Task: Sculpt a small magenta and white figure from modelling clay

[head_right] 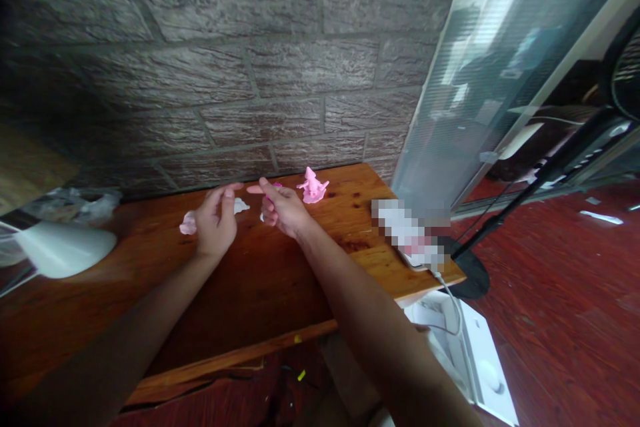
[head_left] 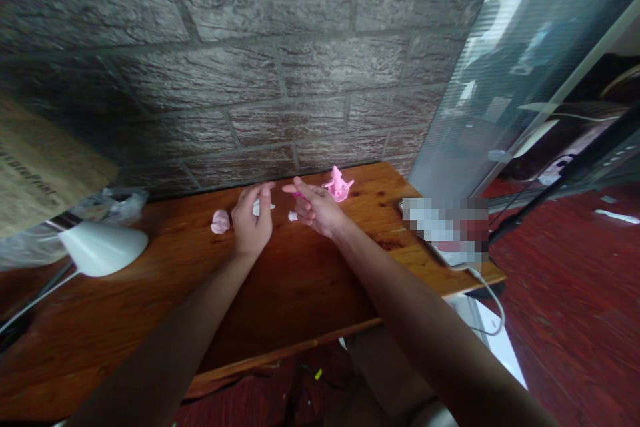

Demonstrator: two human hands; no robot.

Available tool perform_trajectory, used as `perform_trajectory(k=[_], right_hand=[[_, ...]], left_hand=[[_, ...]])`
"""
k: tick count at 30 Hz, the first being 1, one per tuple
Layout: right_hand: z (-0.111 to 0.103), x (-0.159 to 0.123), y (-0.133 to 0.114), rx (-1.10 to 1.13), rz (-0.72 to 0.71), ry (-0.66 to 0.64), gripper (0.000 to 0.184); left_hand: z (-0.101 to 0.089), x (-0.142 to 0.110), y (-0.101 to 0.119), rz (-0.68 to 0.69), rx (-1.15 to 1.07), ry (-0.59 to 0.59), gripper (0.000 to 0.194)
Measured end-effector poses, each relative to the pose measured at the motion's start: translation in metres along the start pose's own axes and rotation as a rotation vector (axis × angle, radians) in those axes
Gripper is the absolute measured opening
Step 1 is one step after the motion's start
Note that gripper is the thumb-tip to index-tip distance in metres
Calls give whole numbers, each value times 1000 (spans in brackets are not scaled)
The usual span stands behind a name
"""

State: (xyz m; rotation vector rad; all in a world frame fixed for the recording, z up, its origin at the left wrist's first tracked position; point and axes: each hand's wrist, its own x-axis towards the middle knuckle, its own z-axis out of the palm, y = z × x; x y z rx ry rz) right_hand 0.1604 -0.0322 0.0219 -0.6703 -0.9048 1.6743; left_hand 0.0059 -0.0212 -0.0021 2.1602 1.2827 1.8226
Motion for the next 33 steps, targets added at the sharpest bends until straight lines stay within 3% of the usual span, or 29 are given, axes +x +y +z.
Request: perform_trajectory(k=[4,8,10,11,14,17,22,26,33], right_hand=[[1,1,1,107,1,-7,12],[-2,7,1,175,-42,49,23],[-3,10,-2,223,-58,63,12],[-4,11,-3,248,-47,83,15],[-3,10,-7,247,73,129,54],[1,8,-7,233,107,139,63],[8,12,-3,237,78,127,49],[4,19,-3,279,-9,73,17],[-16,25,4,227,-13,-22,36]], left_hand=[[-1,-1,-1,32,-24,-3,34],[-1,-2,-4,11,-8,-3,34],[-1,-2,-4,18,-17,7,34],[-1,-2,-4,25,-20,6,34],[-2,-2,-4,32,-15,8,35],[-2,-3,-4,28,2,8,35],[-1,-4,-8,34,21,-7,30],[0,-4,-10,51,31,-67,20],[-1,-1,1,202,32,-139,30]])
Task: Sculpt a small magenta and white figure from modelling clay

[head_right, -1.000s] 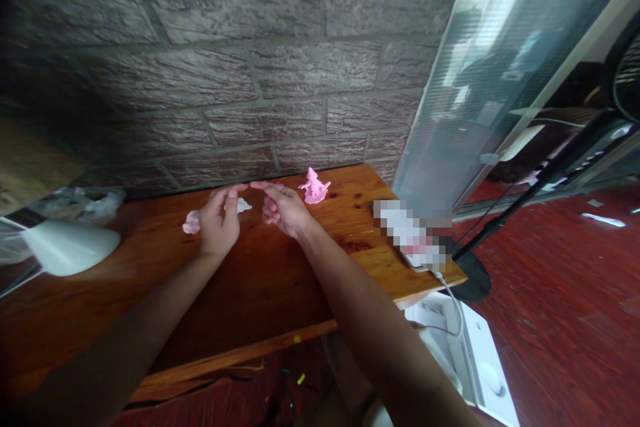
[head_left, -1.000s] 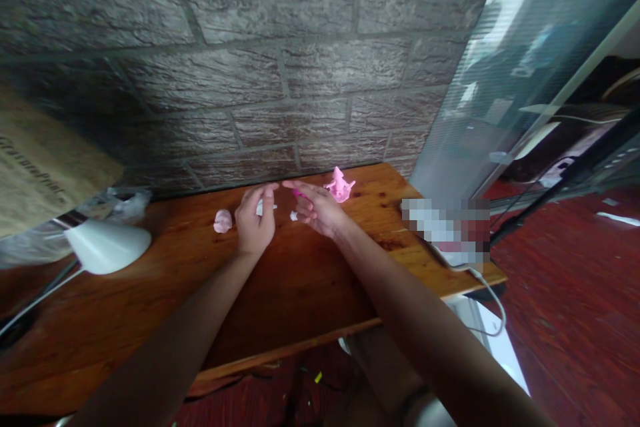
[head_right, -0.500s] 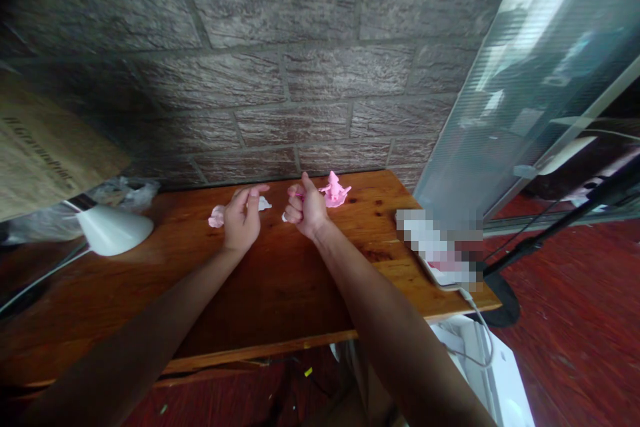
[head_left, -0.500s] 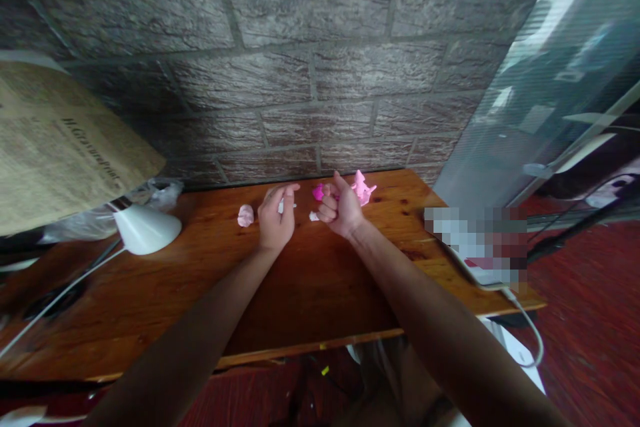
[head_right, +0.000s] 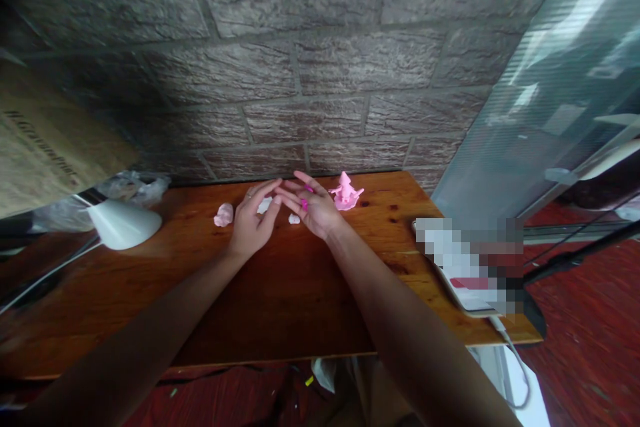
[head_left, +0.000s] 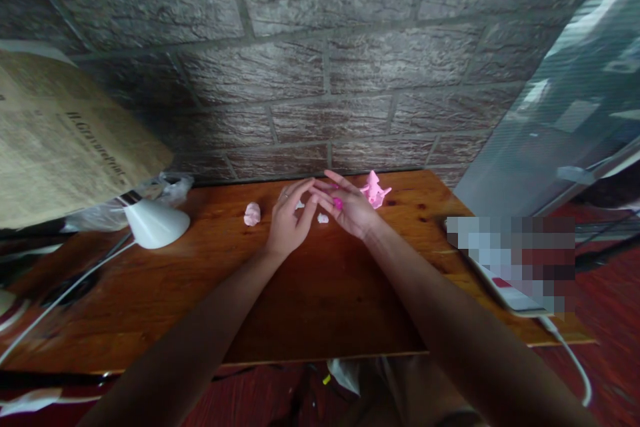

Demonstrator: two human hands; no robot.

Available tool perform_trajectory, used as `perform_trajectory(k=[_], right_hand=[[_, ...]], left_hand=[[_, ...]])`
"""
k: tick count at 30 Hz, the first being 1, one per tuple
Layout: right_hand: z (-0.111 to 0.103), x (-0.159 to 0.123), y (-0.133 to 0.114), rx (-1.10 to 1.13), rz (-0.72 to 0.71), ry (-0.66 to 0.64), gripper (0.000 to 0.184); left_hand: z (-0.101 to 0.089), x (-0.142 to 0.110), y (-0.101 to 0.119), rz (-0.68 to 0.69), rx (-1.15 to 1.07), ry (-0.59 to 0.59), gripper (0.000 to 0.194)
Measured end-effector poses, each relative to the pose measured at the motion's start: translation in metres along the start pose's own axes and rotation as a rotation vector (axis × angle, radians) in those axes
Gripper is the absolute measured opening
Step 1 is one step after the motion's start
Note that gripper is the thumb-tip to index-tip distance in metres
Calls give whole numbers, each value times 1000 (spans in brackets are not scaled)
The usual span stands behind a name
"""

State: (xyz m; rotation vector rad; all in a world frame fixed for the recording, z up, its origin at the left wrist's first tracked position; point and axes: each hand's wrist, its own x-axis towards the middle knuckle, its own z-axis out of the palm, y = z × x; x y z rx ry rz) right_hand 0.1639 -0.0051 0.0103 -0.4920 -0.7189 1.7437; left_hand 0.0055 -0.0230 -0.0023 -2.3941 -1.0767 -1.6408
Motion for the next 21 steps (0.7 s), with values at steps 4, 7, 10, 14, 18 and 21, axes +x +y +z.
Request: perform_trajectory(k=[4,7,10,14,18,21], right_hand=[[-1,2,8,8,-26,2,26],[6,2,13,18,-8,-2,11],[13,-1,14,35,73,-17,13],[14,-6,6,51,151,-35,38],[7,-10,-5,61,222,-8,51],[2,-12,-10,60,208,-3,53]], left_hand=[[1,3,4,56,43,1,45],[3,3,7,98,4,-102,45],[6,2,8,82,-21,-128,35],[10,-1,0,90,-107,-164,24],[9,0,-6,99,-127,-231,38],[6,2,-6,94,-142,-298,46]])
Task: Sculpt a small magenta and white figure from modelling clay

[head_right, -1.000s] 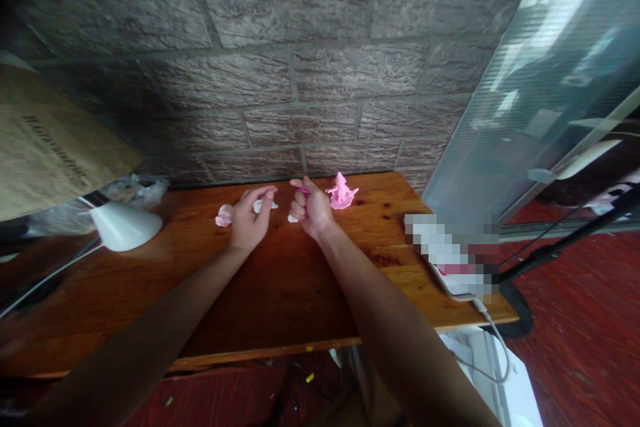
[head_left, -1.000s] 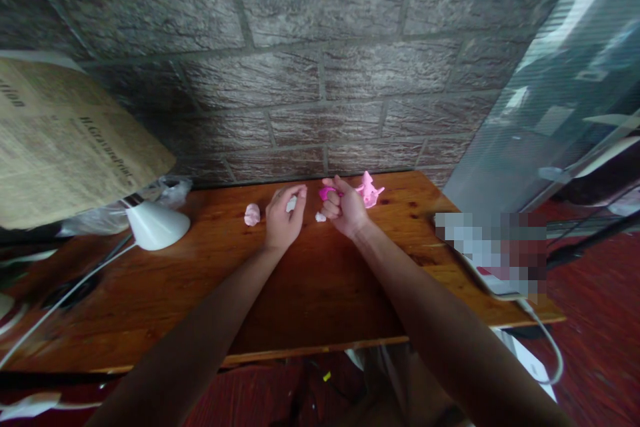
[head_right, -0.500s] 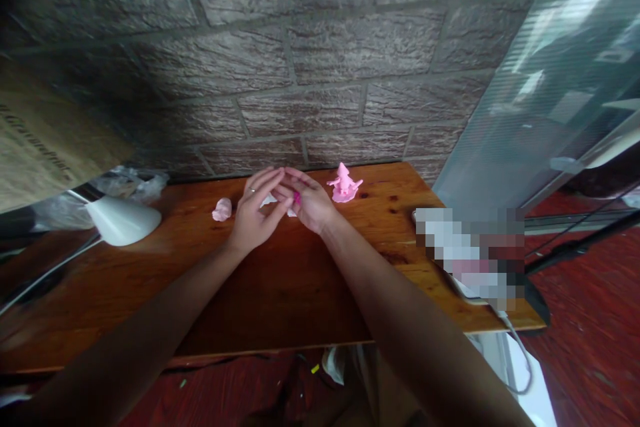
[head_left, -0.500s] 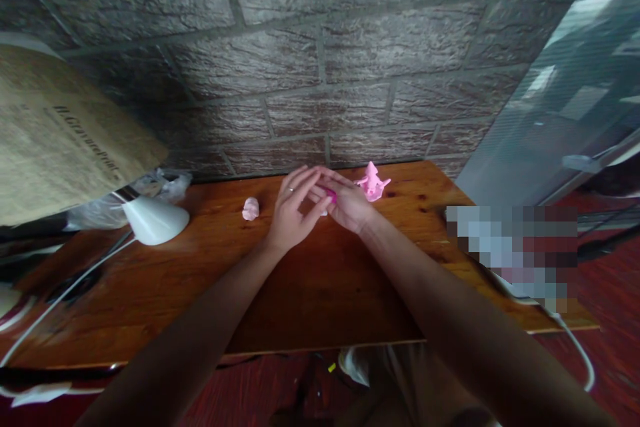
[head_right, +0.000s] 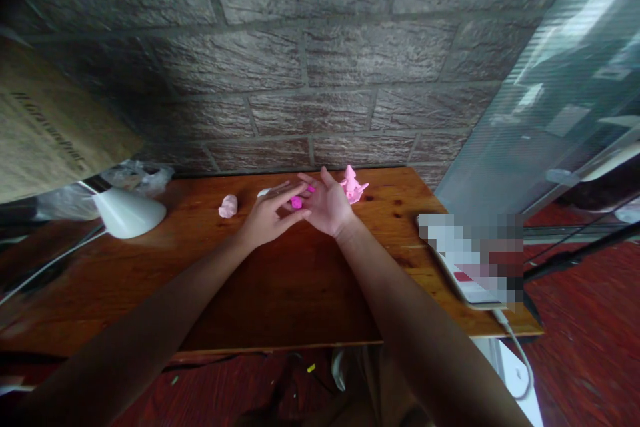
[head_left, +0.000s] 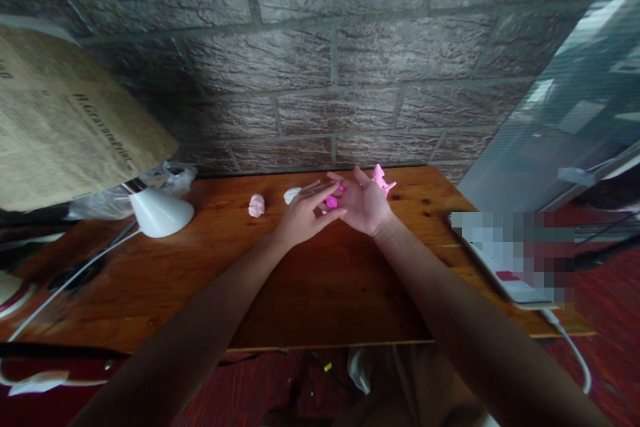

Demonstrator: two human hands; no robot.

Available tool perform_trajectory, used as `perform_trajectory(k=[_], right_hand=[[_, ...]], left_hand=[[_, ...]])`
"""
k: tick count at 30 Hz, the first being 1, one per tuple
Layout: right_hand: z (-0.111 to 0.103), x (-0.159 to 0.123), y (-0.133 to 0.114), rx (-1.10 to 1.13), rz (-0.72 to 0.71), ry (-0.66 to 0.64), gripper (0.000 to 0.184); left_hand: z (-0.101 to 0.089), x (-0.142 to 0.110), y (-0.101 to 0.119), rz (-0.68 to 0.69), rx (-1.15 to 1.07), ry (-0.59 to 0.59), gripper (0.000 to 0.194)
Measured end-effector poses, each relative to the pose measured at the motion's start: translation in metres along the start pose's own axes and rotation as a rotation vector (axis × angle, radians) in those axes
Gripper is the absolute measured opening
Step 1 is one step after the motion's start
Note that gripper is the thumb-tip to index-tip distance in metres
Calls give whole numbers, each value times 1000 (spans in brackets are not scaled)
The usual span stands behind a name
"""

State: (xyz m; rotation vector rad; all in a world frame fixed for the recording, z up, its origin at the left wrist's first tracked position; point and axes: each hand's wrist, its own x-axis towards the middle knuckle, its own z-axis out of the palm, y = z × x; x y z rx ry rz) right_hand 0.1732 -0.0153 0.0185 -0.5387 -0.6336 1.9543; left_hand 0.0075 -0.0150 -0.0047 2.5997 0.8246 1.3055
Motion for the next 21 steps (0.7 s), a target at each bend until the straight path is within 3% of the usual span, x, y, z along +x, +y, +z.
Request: perform_trajectory(k=[4,10,21], right_hand=[[-1,-3,-1,-34,-45,13,42],[-2,-7,10,-216,32,-64,16],[-10,-6,9,-278,-48,28,21]], left_hand=[[-1,0,3,-80,-32,-2,29],[0,0,7,-221,-87,146,32],[-1,2,12,-141,-196,123,39]])
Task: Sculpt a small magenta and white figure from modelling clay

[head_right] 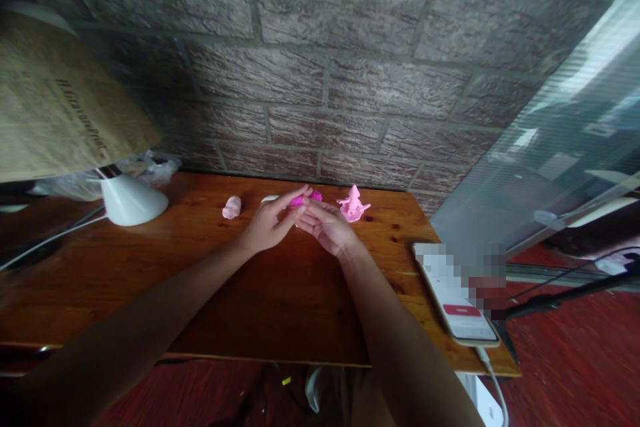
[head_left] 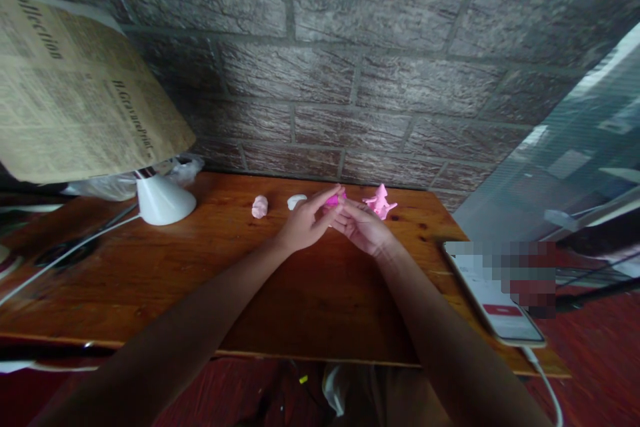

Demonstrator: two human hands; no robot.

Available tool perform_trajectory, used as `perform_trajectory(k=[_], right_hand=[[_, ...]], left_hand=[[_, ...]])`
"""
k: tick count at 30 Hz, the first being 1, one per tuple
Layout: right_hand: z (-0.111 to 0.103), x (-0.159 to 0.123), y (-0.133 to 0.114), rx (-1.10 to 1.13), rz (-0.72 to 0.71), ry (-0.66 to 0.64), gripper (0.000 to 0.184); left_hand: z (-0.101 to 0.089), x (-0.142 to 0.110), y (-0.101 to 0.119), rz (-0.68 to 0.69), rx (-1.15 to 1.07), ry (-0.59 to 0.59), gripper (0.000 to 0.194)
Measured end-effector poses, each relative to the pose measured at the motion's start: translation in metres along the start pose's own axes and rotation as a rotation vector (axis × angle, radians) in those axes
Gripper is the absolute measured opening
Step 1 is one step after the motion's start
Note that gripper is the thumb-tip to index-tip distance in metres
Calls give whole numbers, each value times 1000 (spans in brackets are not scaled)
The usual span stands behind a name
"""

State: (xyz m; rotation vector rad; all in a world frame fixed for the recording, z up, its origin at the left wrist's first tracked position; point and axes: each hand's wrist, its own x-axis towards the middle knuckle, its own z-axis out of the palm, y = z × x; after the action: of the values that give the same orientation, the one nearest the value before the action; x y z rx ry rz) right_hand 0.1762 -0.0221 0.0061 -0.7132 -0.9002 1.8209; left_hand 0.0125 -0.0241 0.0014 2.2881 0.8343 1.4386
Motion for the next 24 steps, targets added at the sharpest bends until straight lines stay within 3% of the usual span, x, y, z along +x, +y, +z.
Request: perform_trajectory(k=[6,11,17,24], right_hand=[[2,1,-1,-40,62,52,23],[4,0,0,-75,14,41,26],[4,-1,-1,-87,-46,107,27],[6,-2,-2,-186,-127,139,32]], left_hand=[[6,-1,0,-120,25,101,30],[8,0,-1,-176,-64,165,29],[15,0,-3,-232,-273,165,38],[15,0,-12,-338,-370,169,35]])
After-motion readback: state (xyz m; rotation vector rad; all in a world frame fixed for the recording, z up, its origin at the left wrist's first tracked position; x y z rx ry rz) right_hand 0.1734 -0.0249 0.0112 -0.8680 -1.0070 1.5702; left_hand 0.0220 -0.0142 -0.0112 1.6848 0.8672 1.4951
